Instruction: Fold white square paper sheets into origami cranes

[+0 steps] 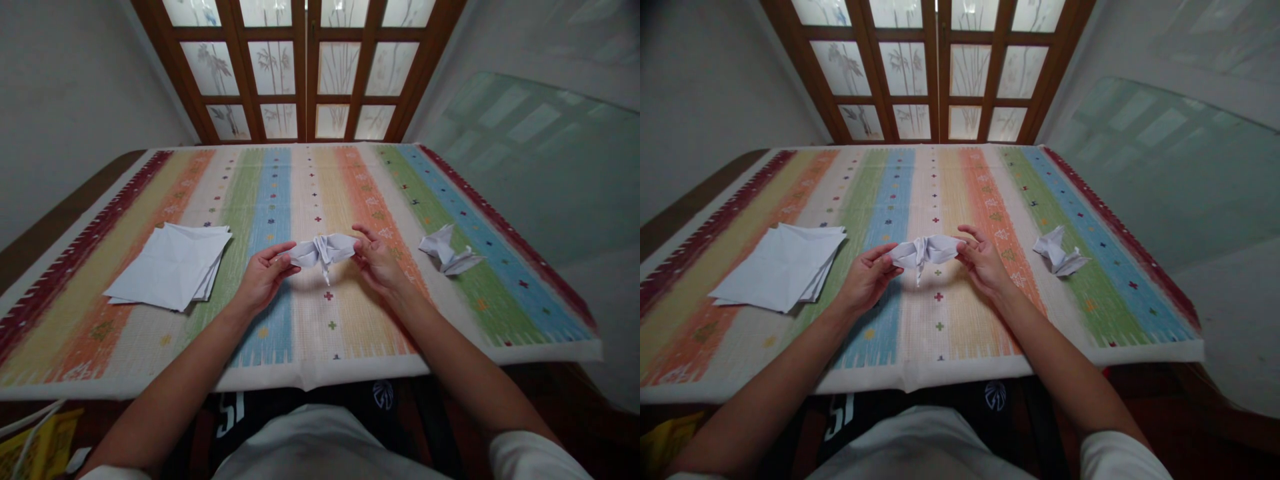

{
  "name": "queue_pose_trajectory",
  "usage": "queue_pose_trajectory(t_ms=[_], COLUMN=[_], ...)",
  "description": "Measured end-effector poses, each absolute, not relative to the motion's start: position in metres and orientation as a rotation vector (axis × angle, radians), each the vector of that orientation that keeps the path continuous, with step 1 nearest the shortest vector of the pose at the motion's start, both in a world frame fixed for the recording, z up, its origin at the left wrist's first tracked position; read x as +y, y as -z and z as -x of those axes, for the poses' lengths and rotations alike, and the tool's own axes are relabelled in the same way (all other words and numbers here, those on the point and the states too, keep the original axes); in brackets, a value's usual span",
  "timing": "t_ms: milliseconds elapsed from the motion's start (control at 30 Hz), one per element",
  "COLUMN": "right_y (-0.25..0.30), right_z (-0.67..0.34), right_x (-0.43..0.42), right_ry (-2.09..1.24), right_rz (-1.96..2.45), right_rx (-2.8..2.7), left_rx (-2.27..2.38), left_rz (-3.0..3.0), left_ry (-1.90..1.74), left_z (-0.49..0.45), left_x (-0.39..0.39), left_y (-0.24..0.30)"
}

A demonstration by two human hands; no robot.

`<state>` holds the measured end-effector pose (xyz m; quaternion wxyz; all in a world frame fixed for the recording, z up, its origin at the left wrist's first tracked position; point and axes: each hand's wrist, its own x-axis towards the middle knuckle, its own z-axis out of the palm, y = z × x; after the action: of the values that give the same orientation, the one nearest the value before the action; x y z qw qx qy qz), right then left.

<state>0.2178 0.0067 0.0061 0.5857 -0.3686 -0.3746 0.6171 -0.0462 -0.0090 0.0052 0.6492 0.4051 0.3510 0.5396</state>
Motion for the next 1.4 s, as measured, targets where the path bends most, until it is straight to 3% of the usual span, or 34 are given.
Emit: queue_pose_trajectory(t_ms=[200, 467, 833, 967, 1167, 1400], right_y=[-0.009, -0.028, -0.039, -0.04, -0.023, -0.017], right_z=[-0.229, -0.276, -0.329, -0.319, -0.279, -0.265], right_x=[0.013, 0.021, 0.011, 0.014, 0.019, 0.013], right_ry=[-1.13, -0.133, 0.354, 0.371, 0.026, -0.238], right_rz=[0.922, 1.304, 1.904, 1.678, 1.292, 1.123], right_rx=[-1.107, -1.412, -1.248, -1.36, -1.878, -2.03], left_rx=[0.944, 1.38, 2.206, 2.407, 2.408, 2.402], left_rz=[-1.27, -2.277, -2.147, -1.946, -1.851, -1.884], left_ry=[-1.188, -1.008, -0.601, -0.435, -0.414, -0.56], left_z=[0.05, 0.066, 0.084, 0.095, 0.117, 0.133], left_x=[-0.008, 0.002, 0.007, 0.007, 0.013, 0.019], left_y=[-0.008, -0.007, -0.015, -0.026, -0.035, -0.034])
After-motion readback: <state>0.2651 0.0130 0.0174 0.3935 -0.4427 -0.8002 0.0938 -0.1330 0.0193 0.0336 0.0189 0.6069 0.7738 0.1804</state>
